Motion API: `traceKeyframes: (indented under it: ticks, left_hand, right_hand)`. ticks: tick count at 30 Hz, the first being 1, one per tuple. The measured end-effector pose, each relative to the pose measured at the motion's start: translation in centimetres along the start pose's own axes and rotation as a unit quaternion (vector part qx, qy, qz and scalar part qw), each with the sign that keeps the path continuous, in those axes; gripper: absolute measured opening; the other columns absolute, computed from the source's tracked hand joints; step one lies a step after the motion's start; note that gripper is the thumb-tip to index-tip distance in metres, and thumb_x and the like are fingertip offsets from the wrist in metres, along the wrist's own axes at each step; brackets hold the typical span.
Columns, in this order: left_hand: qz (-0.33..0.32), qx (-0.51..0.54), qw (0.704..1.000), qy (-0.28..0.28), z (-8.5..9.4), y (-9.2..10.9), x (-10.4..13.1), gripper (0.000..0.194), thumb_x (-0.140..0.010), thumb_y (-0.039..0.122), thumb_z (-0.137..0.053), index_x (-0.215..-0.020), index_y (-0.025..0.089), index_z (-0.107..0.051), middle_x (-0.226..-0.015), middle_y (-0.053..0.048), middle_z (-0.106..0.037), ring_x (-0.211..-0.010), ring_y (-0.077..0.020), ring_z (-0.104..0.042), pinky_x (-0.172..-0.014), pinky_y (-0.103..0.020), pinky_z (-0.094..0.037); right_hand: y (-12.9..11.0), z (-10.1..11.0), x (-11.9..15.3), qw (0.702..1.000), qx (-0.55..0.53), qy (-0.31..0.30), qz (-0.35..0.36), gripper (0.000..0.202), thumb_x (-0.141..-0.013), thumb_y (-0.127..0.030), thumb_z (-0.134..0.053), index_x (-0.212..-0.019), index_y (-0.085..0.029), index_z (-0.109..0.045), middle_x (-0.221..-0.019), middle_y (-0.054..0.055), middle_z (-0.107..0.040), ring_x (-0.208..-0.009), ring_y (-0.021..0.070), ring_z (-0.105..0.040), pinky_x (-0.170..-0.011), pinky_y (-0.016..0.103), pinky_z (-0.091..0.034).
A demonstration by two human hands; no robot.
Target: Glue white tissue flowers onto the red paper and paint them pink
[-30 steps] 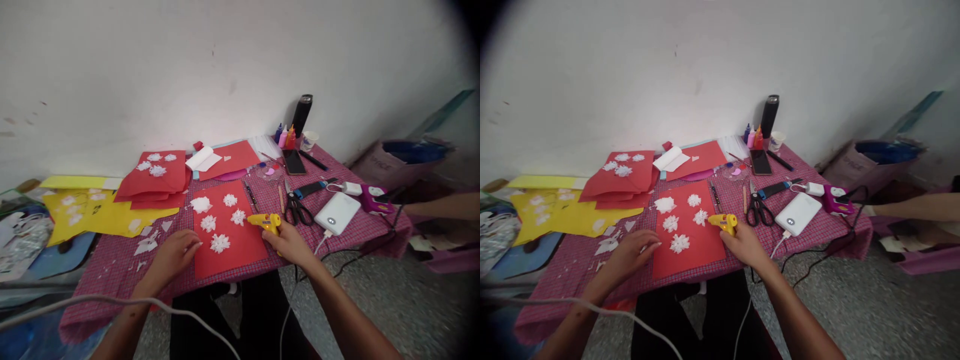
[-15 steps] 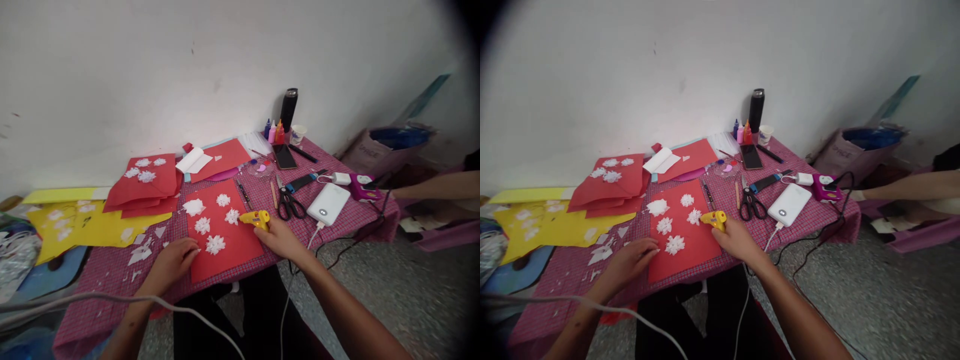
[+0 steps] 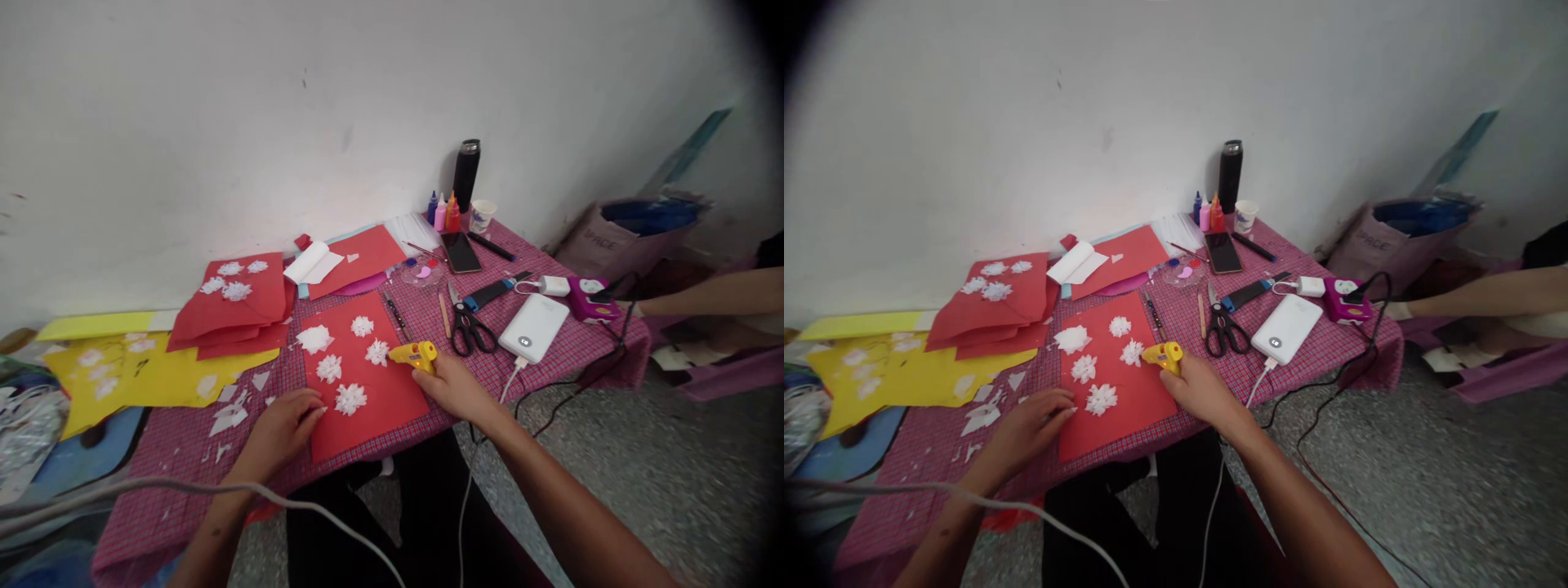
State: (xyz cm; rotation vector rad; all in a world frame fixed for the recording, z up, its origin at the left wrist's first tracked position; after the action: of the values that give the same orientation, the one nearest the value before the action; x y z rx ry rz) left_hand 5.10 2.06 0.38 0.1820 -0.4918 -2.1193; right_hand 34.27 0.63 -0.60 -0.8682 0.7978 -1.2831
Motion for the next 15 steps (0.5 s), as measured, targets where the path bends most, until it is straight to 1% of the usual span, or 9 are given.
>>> traceKeyframes:
  ticks: [6, 11, 15]
  left_hand:
    - [0.000, 0.006, 1.000, 0.008, 0.03, -0.03, -0.09, 0.023, -0.101, 0.034, -0.048, -0.095, 0.021, -0.067, -0.109, -0.006, -0.072, -0.102, -0.0210, -0.066, -0.096, -0.039, -0.052]
    - [-0.006, 0.008, 1.000, 0.008, -0.02, -0.02, -0.11, 0.023, -0.101, 0.034, -0.049, -0.095, 0.021, -0.067, -0.108, -0.006, -0.072, -0.102, -0.0210, -0.066, -0.095, -0.038, -0.052]
    - [-0.009, 0.010, 1.000, 0.015, 0.01, -0.13, -0.04, 0.022, -0.101, 0.034, -0.049, -0.096, 0.022, -0.067, -0.108, -0.005, -0.072, -0.102, -0.0209, -0.066, -0.095, -0.038, -0.052]
  right_hand:
    - [-0.22, 0.10, -0.07, 1.000, -0.010, 0.001, -0.001, 0.044, -0.090, -0.019, -0.055, -0.132, -0.022, -0.069, -0.118, 0.007, -0.075, -0.103, 0.0268, -0.067, -0.094, 0.037, -0.049]
    - [-0.19, 0.12, -0.07, 1.000, 0.012, -0.003, -0.025, 0.044, -0.088, -0.019, -0.058, -0.131, -0.023, -0.069, -0.113, 0.007, -0.076, -0.102, 0.0269, -0.067, -0.091, 0.035, -0.049]
    - [-0.67, 0.29, -0.30, 0.997, 0.060, -0.017, -0.046, 0.037, -0.091, -0.022, -0.057, -0.125, -0.021, -0.071, -0.107, 0.008, -0.077, -0.096, 0.0261, -0.068, -0.083, 0.032, -0.048]
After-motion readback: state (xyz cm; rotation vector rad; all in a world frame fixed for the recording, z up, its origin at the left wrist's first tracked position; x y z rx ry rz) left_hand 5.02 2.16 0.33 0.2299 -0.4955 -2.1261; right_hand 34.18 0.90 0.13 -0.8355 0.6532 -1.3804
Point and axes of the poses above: each hand's wrist, its own x-axis away from the middle knuckle, its own z-axis out of the back of the hand, y = z × x, the point moved 8 cm from there along -x, towards the middle knuckle
